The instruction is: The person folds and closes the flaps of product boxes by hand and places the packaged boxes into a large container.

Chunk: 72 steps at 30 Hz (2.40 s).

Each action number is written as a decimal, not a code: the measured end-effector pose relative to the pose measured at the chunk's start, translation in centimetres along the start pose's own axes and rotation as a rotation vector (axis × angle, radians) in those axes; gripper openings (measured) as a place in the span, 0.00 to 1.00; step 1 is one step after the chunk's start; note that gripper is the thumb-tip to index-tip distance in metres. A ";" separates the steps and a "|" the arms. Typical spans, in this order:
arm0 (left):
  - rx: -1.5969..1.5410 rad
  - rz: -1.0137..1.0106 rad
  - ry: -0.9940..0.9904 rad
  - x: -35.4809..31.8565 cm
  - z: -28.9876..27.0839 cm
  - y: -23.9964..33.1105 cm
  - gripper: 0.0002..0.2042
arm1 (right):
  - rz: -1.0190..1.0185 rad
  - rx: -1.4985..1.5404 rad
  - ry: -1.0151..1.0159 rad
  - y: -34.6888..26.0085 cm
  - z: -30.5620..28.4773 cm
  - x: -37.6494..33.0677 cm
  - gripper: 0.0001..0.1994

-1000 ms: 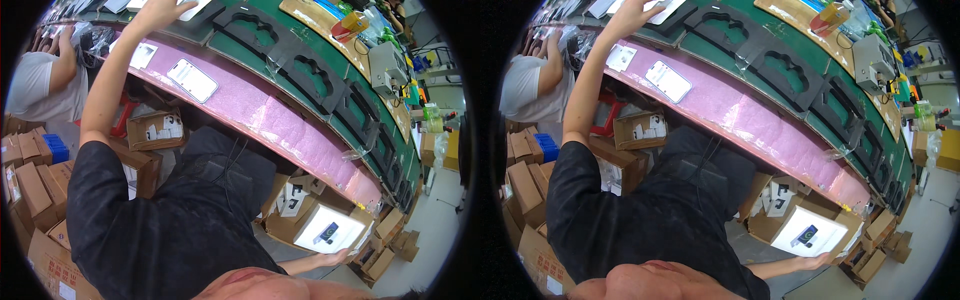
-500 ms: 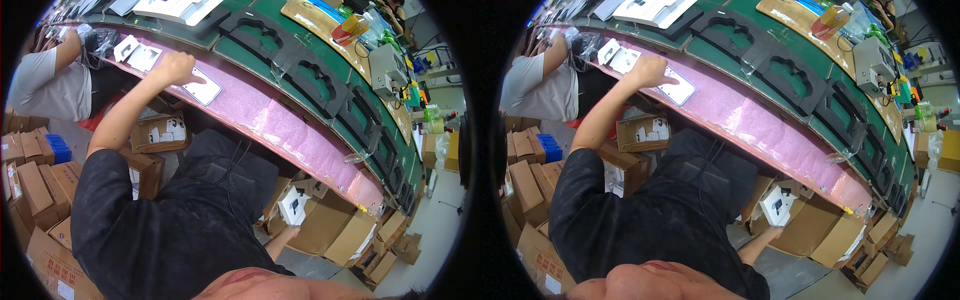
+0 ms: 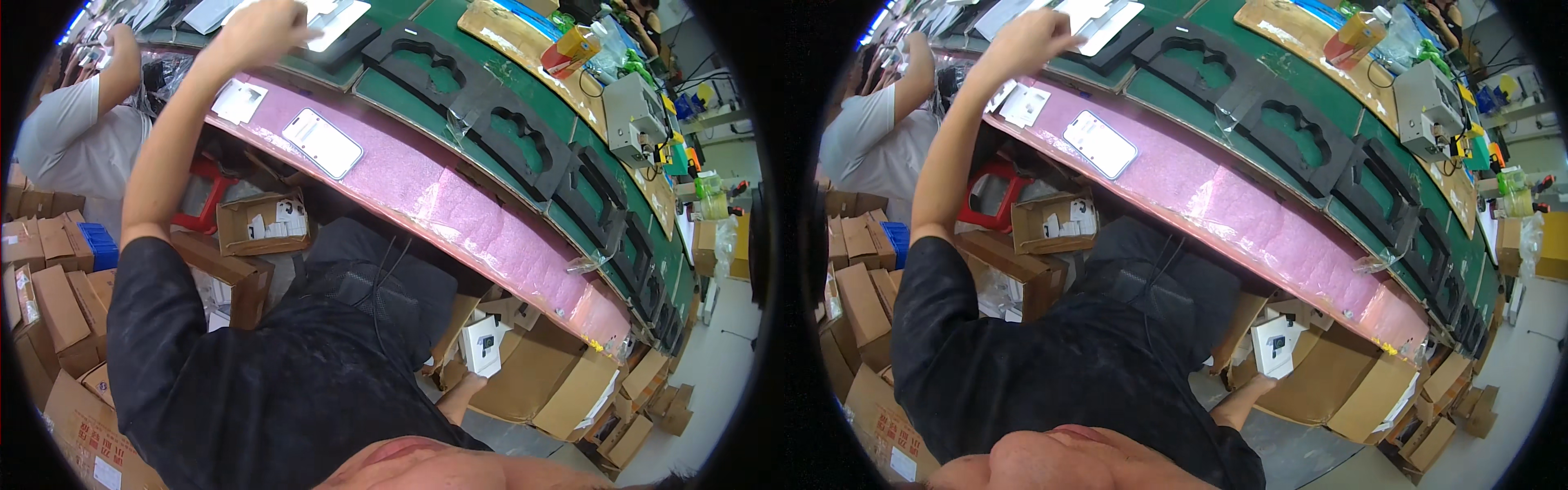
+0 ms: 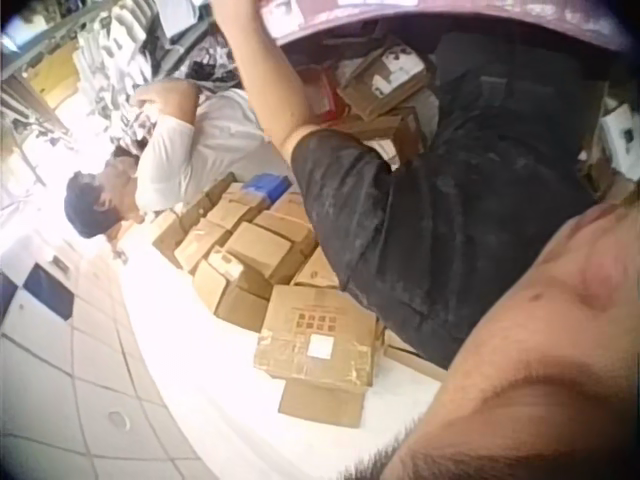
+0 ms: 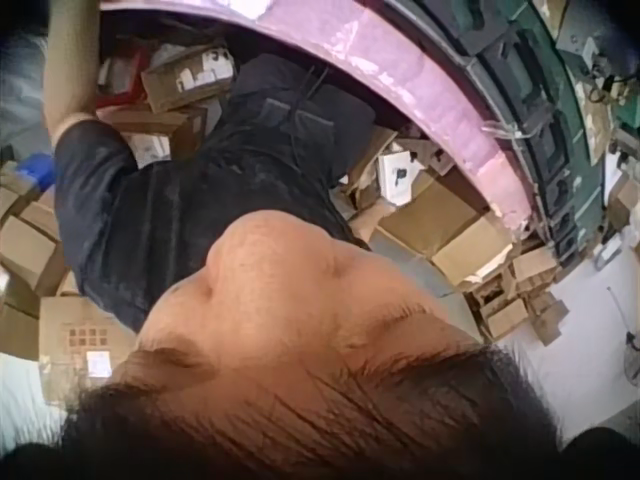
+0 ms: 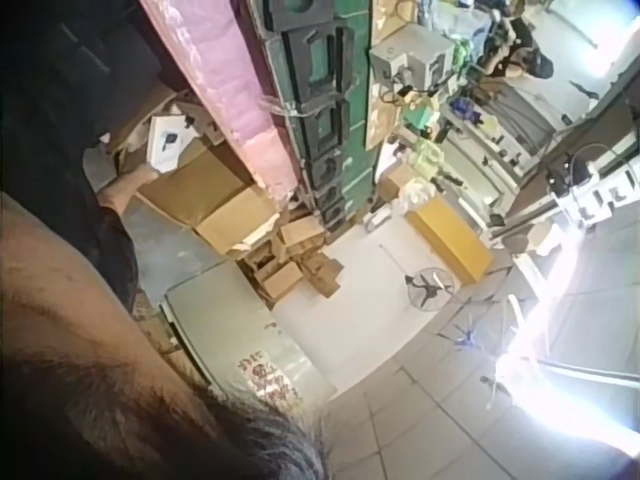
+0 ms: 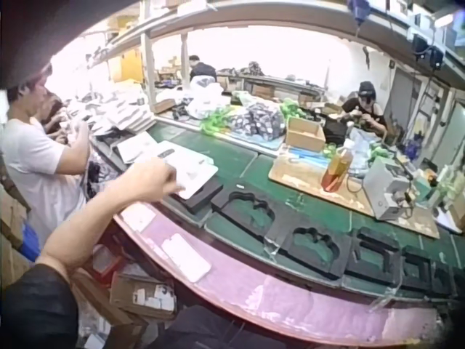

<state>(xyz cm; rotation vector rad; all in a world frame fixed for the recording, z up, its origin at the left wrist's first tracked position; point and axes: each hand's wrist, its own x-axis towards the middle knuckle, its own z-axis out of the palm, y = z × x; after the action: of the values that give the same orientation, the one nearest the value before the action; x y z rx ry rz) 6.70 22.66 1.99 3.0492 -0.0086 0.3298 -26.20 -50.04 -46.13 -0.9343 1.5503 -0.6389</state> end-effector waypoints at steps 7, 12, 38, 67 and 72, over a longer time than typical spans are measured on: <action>0.196 0.010 -0.187 13.9 -0.2 -5.0 0.23 | 0.004 -0.013 0.014 0.1 -0.5 -0.2 0.17; 0.438 0.295 -0.740 21.3 6.6 -7.4 0.42 | -0.043 -0.032 0.050 -0.8 -2.1 -0.2 0.16; 0.349 0.168 -0.377 2.6 -19.2 6.3 0.32 | -1.510 0.212 -0.779 -25.4 15.3 -39.8 0.13; -2.066 -0.011 -0.226 -6.3 9.5 22.0 0.24 | -0.483 0.233 -1.542 -21.6 20.5 -43.3 0.21; -1.998 0.007 -0.109 -5.8 9.2 22.4 0.16 | -0.548 0.312 -1.455 -22.1 20.8 -44.3 0.16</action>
<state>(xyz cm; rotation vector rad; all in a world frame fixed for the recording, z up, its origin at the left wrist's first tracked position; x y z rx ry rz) 2.65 -0.34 -6.59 1.0725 -0.2030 0.0219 -0.07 -22.53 -8.07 -1.1490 -0.0997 -0.3501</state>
